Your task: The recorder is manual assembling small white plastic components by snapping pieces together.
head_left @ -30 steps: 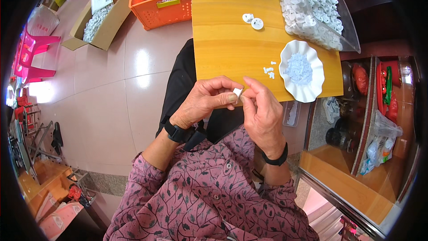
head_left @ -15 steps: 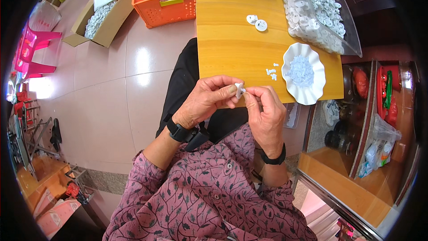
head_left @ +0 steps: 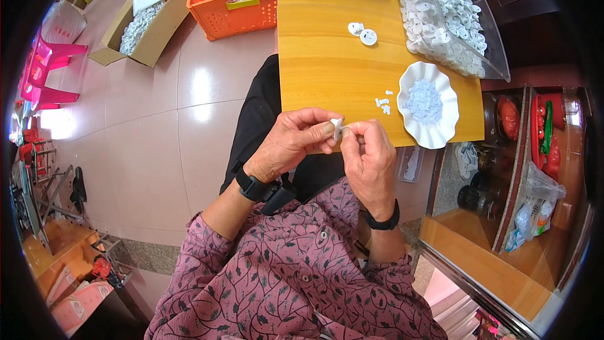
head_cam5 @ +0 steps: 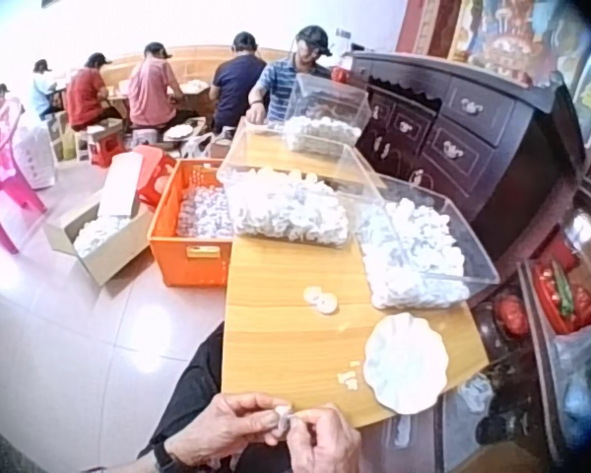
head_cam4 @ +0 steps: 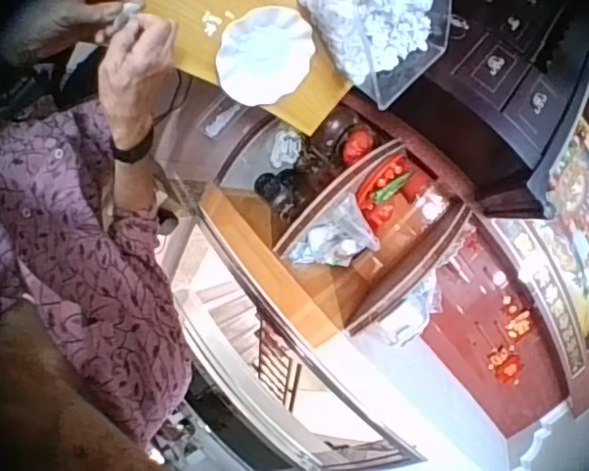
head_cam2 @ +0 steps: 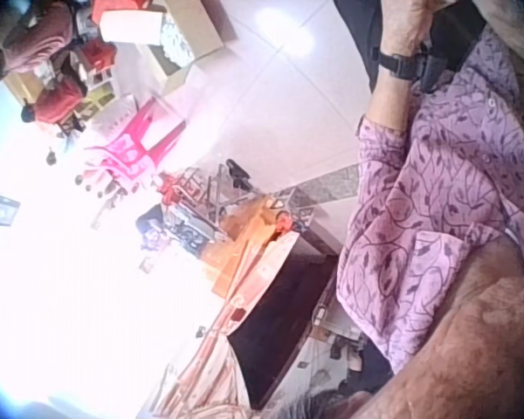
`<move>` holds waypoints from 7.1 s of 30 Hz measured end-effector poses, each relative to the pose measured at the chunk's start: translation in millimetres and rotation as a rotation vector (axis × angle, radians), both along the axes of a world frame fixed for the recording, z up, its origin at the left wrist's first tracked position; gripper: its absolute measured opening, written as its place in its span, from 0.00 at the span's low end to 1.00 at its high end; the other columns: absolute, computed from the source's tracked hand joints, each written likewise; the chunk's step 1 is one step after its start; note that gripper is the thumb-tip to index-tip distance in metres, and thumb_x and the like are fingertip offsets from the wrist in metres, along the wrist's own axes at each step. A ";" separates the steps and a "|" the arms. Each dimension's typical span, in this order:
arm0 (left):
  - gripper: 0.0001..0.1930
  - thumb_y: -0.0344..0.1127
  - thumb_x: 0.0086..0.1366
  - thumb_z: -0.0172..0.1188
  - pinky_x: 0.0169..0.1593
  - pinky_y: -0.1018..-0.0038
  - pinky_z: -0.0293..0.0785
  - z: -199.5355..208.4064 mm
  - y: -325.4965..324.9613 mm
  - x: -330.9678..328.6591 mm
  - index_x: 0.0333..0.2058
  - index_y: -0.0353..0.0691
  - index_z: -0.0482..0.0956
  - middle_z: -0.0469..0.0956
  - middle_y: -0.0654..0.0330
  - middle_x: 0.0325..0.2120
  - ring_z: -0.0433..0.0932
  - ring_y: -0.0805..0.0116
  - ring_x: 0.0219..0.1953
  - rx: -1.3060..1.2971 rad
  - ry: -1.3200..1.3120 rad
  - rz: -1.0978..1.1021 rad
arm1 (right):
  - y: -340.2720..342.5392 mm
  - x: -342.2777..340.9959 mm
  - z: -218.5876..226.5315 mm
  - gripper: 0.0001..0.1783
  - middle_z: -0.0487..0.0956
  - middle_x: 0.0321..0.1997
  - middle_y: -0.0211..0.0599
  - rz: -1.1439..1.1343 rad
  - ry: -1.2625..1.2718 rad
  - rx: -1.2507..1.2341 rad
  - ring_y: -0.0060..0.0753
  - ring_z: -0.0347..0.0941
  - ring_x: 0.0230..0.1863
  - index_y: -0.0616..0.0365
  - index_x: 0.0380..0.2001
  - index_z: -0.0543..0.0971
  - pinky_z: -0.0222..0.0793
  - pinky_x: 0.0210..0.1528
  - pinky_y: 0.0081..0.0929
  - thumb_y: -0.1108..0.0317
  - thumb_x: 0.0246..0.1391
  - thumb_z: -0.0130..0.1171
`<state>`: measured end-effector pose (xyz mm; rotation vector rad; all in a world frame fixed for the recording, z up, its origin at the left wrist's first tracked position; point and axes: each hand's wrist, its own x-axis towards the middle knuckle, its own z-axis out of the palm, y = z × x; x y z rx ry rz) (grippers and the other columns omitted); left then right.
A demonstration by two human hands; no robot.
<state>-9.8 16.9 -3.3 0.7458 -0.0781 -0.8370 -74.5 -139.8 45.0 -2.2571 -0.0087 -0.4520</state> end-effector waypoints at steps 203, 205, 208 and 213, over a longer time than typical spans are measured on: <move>0.18 0.27 0.56 0.72 0.46 0.79 0.78 -5.2 -14.6 9.3 0.45 0.34 0.82 0.80 0.62 0.39 0.79 0.76 0.40 0.242 -0.494 0.085 | -13.3 1.3 -1.3 0.05 0.79 0.43 0.50 -0.012 -0.015 0.058 0.50 0.78 0.42 0.63 0.35 0.74 0.73 0.45 0.38 0.77 0.55 0.59; 0.17 0.28 0.55 0.72 0.45 0.79 0.78 -4.5 -14.3 9.2 0.45 0.34 0.82 0.80 0.62 0.38 0.79 0.77 0.39 0.259 -0.513 0.086 | -13.3 2.0 -1.8 0.05 0.79 0.42 0.50 -0.008 -0.024 0.054 0.50 0.77 0.42 0.63 0.35 0.73 0.73 0.44 0.38 0.78 0.55 0.58; 0.17 0.28 0.55 0.73 0.43 0.80 0.77 -2.9 -14.6 9.2 0.44 0.35 0.83 0.79 0.63 0.36 0.78 0.78 0.38 0.258 -0.542 0.091 | -13.2 2.4 -0.8 0.05 0.79 0.42 0.51 -0.002 -0.037 0.037 0.50 0.77 0.41 0.63 0.34 0.73 0.73 0.44 0.37 0.78 0.54 0.58; 0.17 0.28 0.55 0.73 0.43 0.81 0.77 -2.0 -12.7 9.1 0.44 0.35 0.83 0.79 0.64 0.36 0.77 0.78 0.38 0.279 -0.584 0.076 | -13.8 1.3 2.2 0.05 0.79 0.41 0.47 0.019 -0.021 -0.004 0.48 0.78 0.40 0.63 0.34 0.74 0.73 0.43 0.36 0.77 0.56 0.60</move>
